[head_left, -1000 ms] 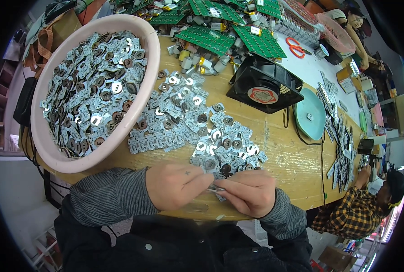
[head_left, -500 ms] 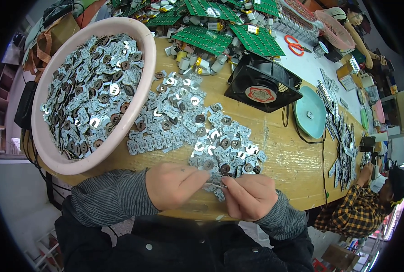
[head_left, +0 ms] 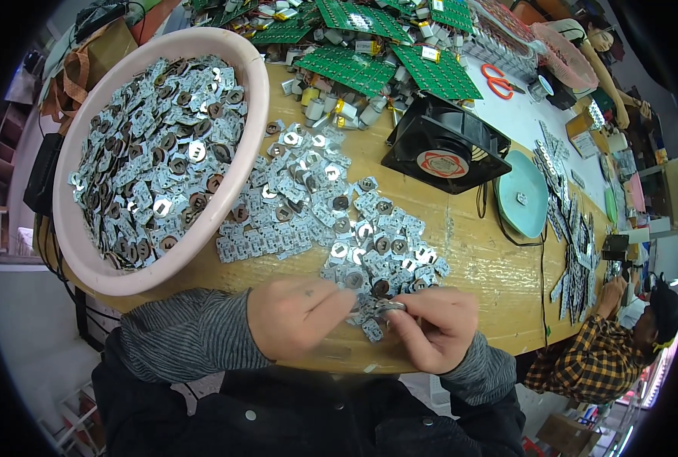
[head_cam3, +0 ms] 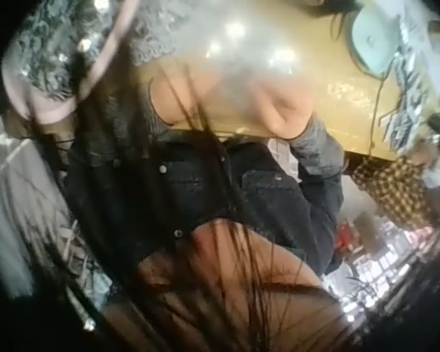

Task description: Sorting and assembling small silver components at a factory work table.

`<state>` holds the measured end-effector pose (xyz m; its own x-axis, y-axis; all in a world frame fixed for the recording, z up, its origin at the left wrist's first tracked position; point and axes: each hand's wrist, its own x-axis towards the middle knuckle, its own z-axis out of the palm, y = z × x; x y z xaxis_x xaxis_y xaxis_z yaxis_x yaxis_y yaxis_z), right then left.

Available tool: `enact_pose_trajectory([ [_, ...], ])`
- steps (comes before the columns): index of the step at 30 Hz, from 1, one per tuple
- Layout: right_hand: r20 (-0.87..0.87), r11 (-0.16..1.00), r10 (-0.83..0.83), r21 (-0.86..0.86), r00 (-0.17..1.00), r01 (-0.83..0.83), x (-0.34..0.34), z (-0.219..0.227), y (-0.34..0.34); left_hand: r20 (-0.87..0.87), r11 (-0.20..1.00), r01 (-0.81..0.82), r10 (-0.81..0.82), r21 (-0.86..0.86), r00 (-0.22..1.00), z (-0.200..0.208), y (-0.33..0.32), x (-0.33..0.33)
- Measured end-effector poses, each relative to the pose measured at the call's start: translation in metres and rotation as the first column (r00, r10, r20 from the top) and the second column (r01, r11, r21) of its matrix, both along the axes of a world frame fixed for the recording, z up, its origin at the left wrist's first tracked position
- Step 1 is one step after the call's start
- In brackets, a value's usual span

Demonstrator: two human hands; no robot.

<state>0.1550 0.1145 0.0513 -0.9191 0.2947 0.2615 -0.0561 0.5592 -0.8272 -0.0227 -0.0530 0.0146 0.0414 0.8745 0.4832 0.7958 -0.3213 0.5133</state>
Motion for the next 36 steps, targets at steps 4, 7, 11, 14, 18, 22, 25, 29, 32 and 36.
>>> enact_pose_trajectory([
  [4,0.103,0.998,0.04,-0.062,0.994,-0.033,-0.0013,0.001,-0.0014,0.007,1.0,0.014,-0.014,-0.008,1.0,0.0026,-0.0007,0.0023],
  [7,0.164,0.991,0.044,-0.129,0.985,-0.022,-0.0019,0.0007,0.0003,0.0,1.0,0.02,-0.02,-0.009,1.0,0.0022,0.0004,0.0018],
  [11,0.157,0.988,0.049,-0.151,0.986,-0.025,-0.0022,0.0002,-0.0003,-0.096,0.999,0.041,-0.041,-0.002,0.995,0.003,0.0008,0.0002],
  [14,0.16,0.989,0.062,-0.144,0.985,-0.039,-0.0034,0.0002,0.0004,-0.144,0.997,0.064,-0.059,0.031,0.988,0.0005,0.0016,-0.0009],
  [18,0.152,0.987,0.09,-0.146,0.984,-0.067,-0.0023,0.0006,0.0007,-0.146,0.996,0.058,-0.048,0.065,0.988,-0.0005,0.0002,0.001],
  [22,0.166,0.988,0.106,-0.126,0.98,-0.086,-0.0022,0.0024,0.0024,-0.153,0.996,0.051,-0.039,0.078,0.988,-0.0029,0.0014,0.0013],
  [25,0.215,0.983,0.087,-0.175,0.973,-0.049,-0.0028,0.0018,0.0,-0.159,0.993,0.084,-0.071,0.079,0.985,-0.0021,0.0019,0.0003],
  [29,0.185,0.975,0.038,-0.222,0.982,0.004,0.0004,-0.0026,-0.0019,-0.202,0.992,0.079,-0.058,0.1,0.978,0.0007,0.0024,0.0014],
  [32,0.162,0.983,0.007,-0.181,0.987,0.023,-0.0023,-0.0037,-0.0021,-0.157,0.995,0.048,-0.034,0.085,0.987,0.0,0.0019,0.0],
  [36,0.08,0.997,-0.079,-0.009,0.994,0.08,-0.0075,-0.003,-0.0041,-0.142,1.0,0.0,0.003,0.022,0.99,0.0004,-0.0005,-0.006],
])
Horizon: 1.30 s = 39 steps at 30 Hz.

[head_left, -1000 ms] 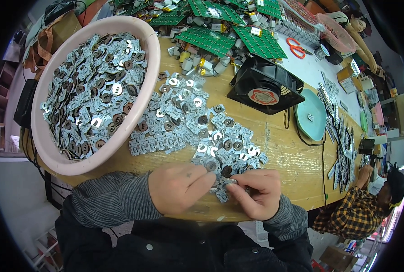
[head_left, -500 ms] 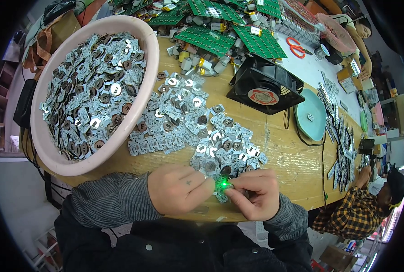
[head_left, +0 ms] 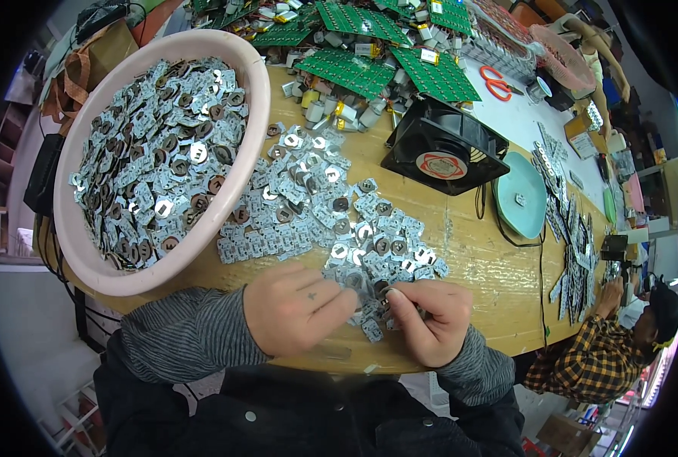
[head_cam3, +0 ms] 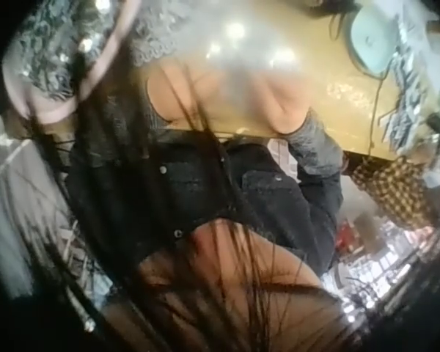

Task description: Sorting and assembling small silver components at a factory work table.

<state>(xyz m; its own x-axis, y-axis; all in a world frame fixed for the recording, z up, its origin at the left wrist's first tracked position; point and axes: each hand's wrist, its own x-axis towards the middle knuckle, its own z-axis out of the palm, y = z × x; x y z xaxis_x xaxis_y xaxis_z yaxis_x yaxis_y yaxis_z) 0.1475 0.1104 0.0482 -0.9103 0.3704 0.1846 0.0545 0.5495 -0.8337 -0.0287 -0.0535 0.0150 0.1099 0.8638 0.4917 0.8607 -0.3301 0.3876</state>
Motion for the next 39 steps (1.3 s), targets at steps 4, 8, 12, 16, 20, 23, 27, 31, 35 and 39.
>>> enact_pose_trajectory([
  [4,-0.008,0.999,0.015,0.034,1.0,-0.015,0.002,-0.003,0.001,0.027,1.0,0.007,-0.006,-0.019,1.0,0.006,0.003,-0.001],
  [8,-0.11,0.976,0.181,0.145,0.977,-0.165,0.001,-0.009,0.002,0.098,0.998,0.05,-0.052,0.026,0.994,0.001,0.005,-0.001],
  [12,-0.191,0.928,0.31,0.276,0.931,-0.252,-0.001,-0.012,0.003,0.159,0.994,0.108,-0.106,-0.002,0.981,-0.001,0.005,-0.001],
  [16,-0.228,0.922,0.34,0.273,0.912,-0.275,-0.002,-0.017,0.002,0.18,0.99,0.137,-0.128,-0.036,0.975,-0.002,0.003,0.0],
  [20,-0.224,0.894,0.377,0.34,0.899,-0.29,-0.002,-0.02,0.0,0.193,0.983,0.184,-0.183,0.01,0.964,-0.008,0.004,0.002],
  [23,-0.198,0.874,0.384,0.392,0.902,-0.286,-0.001,-0.02,-0.003,0.183,0.984,0.18,-0.175,-0.011,0.967,-0.01,0.004,0.004],
  [27,-0.171,0.859,0.385,0.427,0.907,-0.284,-0.001,-0.018,-0.004,0.155,0.984,0.173,-0.166,-0.037,0.974,-0.011,0.003,0.005],
  [31,-0.26,0.893,0.386,0.347,0.885,-0.287,0.003,-0.014,-0.001,0.136,0.991,0.129,-0.133,0.038,0.982,0.011,0.002,0.002],
  [35,-0.289,0.926,0.256,0.347,0.922,-0.149,0.007,-0.008,0.005,0.003,0.987,-0.154,0.154,0.036,0.988,0.032,-0.003,-0.025],
  [39,-0.268,0.931,0.223,0.344,0.937,-0.124,0.005,-0.009,0.004,-0.34,0.854,-0.516,0.466,-0.069,0.817,0.027,0.003,-0.02],
])
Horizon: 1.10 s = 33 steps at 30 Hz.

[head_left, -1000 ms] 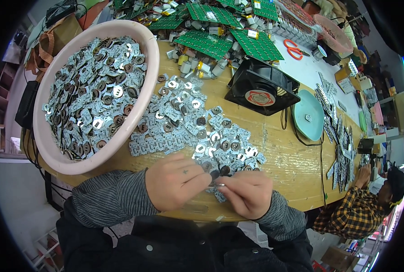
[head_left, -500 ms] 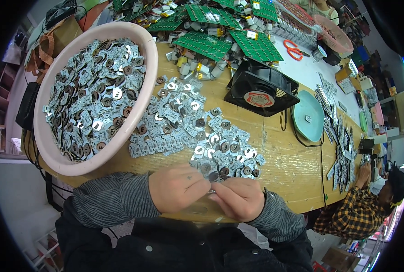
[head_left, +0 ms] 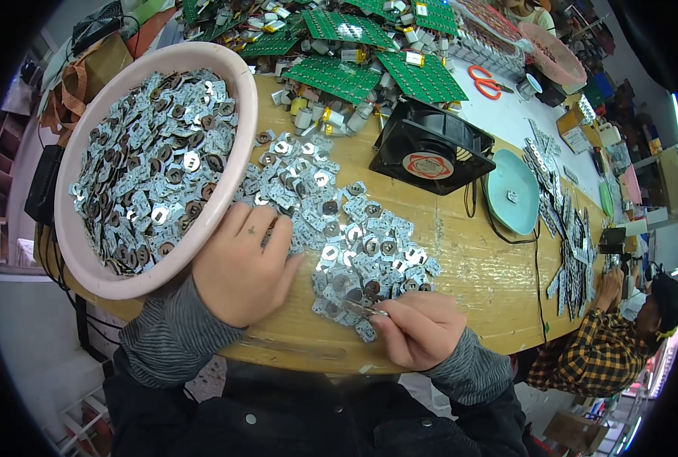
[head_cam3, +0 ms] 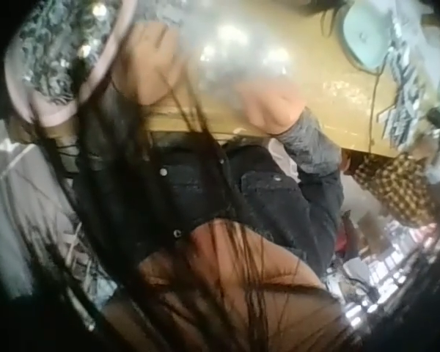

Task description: Sorting and assembling small silver components at a factory work table.

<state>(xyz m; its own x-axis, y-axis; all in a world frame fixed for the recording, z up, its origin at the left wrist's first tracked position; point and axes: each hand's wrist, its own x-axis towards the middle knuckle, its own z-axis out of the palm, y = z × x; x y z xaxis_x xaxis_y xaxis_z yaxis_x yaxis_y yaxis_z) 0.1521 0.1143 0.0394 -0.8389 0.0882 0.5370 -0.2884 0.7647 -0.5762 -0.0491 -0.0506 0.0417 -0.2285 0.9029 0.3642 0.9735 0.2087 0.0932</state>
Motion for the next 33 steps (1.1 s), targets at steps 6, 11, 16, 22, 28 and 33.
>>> enact_pose_trajectory([
  [6,-0.017,1.0,0.011,-0.015,1.0,-0.011,-0.006,-0.002,0.001,-0.001,0.999,-0.043,0.043,-0.01,0.999,-0.014,0.0,-0.004],
  [11,-0.022,1.0,0.013,0.005,1.0,-0.013,-0.002,0.005,0.005,0.036,0.98,0.102,-0.11,0.173,0.993,-0.012,0.0,-0.01],
  [16,-0.025,0.995,0.032,-0.089,0.999,-0.034,-0.009,0.008,0.021,0.338,0.919,0.214,-0.327,0.331,0.883,-0.02,-0.001,-0.004],
  [22,-0.067,0.999,-0.025,-0.03,0.997,0.023,-0.015,-0.001,0.029,0.452,0.928,0.289,-0.367,0.234,0.813,0.002,0.013,0.0],
  [28,-0.128,0.979,0.143,0.164,0.981,-0.122,-0.015,-0.008,0.03,0.47,0.938,0.335,-0.339,0.095,0.815,-0.004,0.006,0.015],
  [33,-0.196,0.979,0.135,0.179,0.971,-0.1,-0.017,-0.01,0.035,0.444,0.879,0.455,-0.466,0.139,0.765,-0.012,0.009,0.007],
])
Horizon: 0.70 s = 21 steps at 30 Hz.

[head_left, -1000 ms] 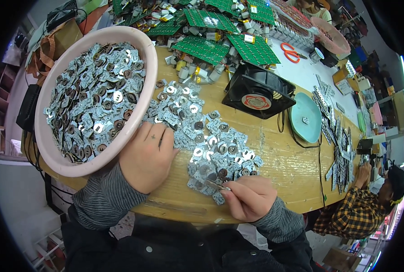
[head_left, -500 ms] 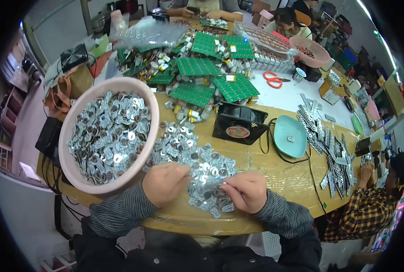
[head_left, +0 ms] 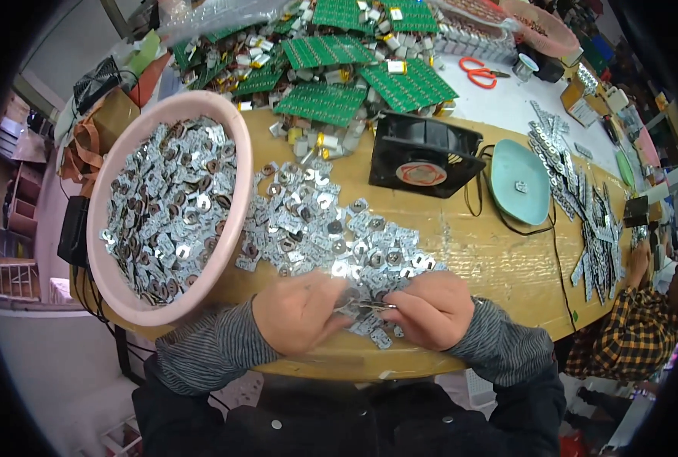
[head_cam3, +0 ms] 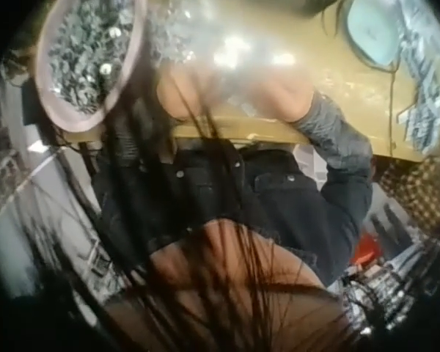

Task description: Sorting and assembling small silver components at a factory work table.

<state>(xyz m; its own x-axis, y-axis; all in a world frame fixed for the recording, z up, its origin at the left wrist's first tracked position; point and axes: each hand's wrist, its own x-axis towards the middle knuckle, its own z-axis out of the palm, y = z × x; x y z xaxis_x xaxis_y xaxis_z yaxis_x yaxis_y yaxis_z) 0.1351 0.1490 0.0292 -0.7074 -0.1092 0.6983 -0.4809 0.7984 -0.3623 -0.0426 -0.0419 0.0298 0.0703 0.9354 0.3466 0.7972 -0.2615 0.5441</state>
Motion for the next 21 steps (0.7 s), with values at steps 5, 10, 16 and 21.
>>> enact_pose_trajectory([
  [5,-0.012,0.991,0.049,0.128,0.999,-0.047,0.0,0.004,-0.001,-0.196,0.999,0.036,-0.036,-0.002,0.98,0.004,0.001,0.001],
  [10,0.017,0.966,0.046,0.256,0.999,-0.048,-0.001,0.007,-0.009,-0.223,1.0,0.023,-0.023,-0.003,0.974,0.002,0.0,0.002],
  [16,0.027,0.937,0.029,0.346,0.999,-0.037,0.002,0.011,-0.012,-0.32,0.999,0.011,0.004,0.046,0.947,0.001,0.002,0.003],
  [21,0.018,0.958,0.046,0.282,0.999,-0.049,0.001,0.004,-0.009,-0.317,0.998,0.045,-0.03,0.041,0.948,0.005,0.002,0.004],
])
